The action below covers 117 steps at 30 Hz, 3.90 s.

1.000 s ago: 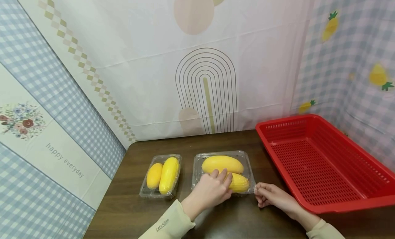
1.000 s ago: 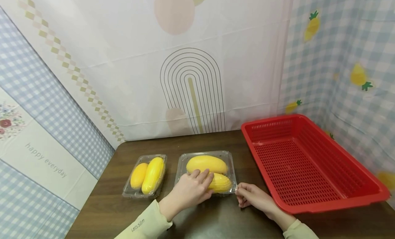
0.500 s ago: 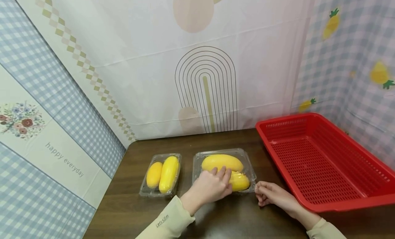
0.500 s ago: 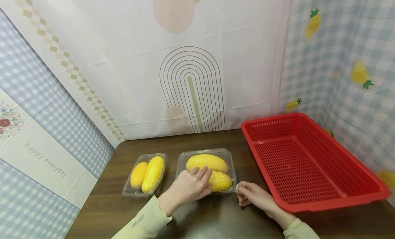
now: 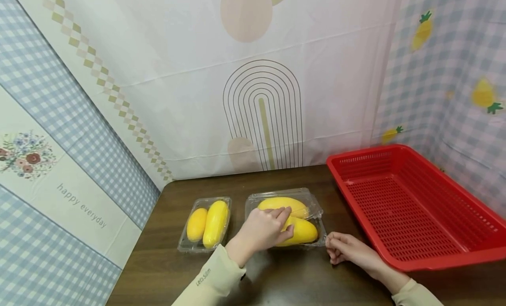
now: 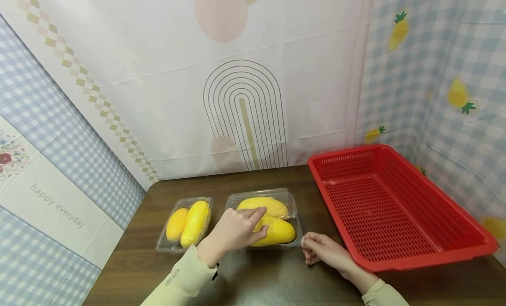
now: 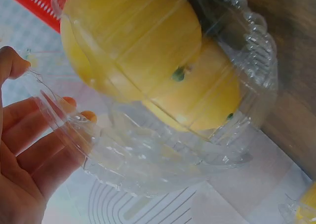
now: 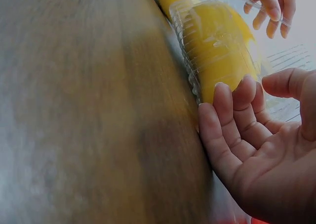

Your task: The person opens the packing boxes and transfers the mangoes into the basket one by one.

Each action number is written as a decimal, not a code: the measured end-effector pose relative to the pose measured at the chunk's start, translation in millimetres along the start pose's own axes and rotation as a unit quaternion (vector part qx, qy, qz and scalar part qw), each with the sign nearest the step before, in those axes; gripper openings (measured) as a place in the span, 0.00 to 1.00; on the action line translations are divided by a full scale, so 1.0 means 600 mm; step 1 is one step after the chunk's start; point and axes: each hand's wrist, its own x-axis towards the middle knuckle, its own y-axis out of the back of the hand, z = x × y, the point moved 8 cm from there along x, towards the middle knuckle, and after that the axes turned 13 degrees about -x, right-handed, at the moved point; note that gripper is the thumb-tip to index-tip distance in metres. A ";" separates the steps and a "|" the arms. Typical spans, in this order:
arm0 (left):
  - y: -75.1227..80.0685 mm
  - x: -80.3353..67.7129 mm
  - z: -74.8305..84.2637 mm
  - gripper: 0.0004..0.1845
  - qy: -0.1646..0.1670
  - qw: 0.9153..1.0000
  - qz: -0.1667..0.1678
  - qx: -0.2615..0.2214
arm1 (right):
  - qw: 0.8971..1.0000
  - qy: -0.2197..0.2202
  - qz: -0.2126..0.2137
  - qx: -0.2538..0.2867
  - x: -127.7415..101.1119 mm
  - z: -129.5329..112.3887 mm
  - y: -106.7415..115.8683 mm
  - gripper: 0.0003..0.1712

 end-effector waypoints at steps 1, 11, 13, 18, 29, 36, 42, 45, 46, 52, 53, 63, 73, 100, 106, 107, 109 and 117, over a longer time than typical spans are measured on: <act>0.002 0.001 -0.002 0.18 0.003 1.000 0.001 -0.005 | 1.000 -0.001 0.000 0.000 0.001 0.000 0.000 0.15; -0.009 -0.008 0.020 0.15 -0.028 0.998 -0.003 0.051 | 1.000 -0.010 0.018 -0.008 0.001 -0.003 -0.002 0.16; -0.014 -0.011 0.027 0.15 -0.031 0.997 -0.006 0.067 | 0.999 -0.011 0.030 -0.012 0.000 -0.004 -0.002 0.19; -0.023 -0.017 0.035 0.16 -0.031 0.995 -0.008 0.093 | 0.998 -0.025 0.049 -0.012 -0.002 -0.006 -0.011 0.26; -0.032 -0.015 0.042 0.15 -0.025 0.997 -0.023 0.074 | 0.996 -0.028 -0.043 0.066 0.016 -0.005 -0.069 0.34; -0.044 -0.005 0.041 0.13 -0.032 0.997 -0.026 0.070 | 0.988 -0.049 -0.056 0.132 0.033 -0.003 -0.087 0.39; -0.054 -0.005 0.042 0.12 -0.041 0.996 -0.039 0.065 | 0.986 -0.043 -0.065 0.150 0.039 -0.006 -0.097 0.40; -0.059 -0.009 0.044 0.14 -0.046 0.995 -0.044 0.070 | 0.983 -0.035 -0.071 0.166 0.040 -0.006 -0.099 0.37; -0.060 -0.010 0.044 0.15 -0.048 0.995 -0.046 0.072 | 0.982 -0.032 -0.073 0.172 0.041 -0.007 -0.098 0.36; -0.062 -0.013 0.046 0.15 -0.046 0.995 -0.050 0.068 | 0.978 -0.030 -0.067 0.197 0.043 -0.004 -0.097 0.29; -0.061 -0.013 0.046 0.14 -0.044 0.996 -0.049 0.066 | 0.978 -0.032 -0.062 0.198 0.043 -0.003 -0.096 0.29; -0.059 -0.013 0.037 0.11 -0.017 0.996 -0.070 0.054 | 0.979 -0.056 -0.037 0.193 0.043 0.001 -0.090 0.26; -0.063 -0.016 0.028 0.20 -0.013 0.989 -0.130 0.071 | 0.980 -0.045 -0.039 0.188 0.044 -0.002 -0.090 0.29; -0.059 -0.047 0.005 0.32 -0.008 0.983 -0.172 0.066 | 0.978 -0.039 -0.051 0.199 0.035 0.000 -0.078 0.26; -0.054 -0.058 -0.010 0.28 -0.006 0.986 -0.152 0.069 | 0.977 -0.036 -0.051 0.203 0.037 0.001 -0.078 0.25; -0.054 -0.059 -0.012 0.27 -0.008 0.987 -0.143 0.069 | 0.977 -0.036 -0.050 0.203 0.036 0.002 -0.077 0.25; -0.053 -0.063 -0.015 0.26 -0.014 0.990 -0.126 0.070 | 0.977 -0.036 -0.048 0.203 0.036 0.002 -0.077 0.25; -0.050 -0.075 -0.015 0.22 -0.036 0.991 -0.099 0.080 | 0.977 -0.034 -0.051 0.203 0.039 -0.001 -0.079 0.25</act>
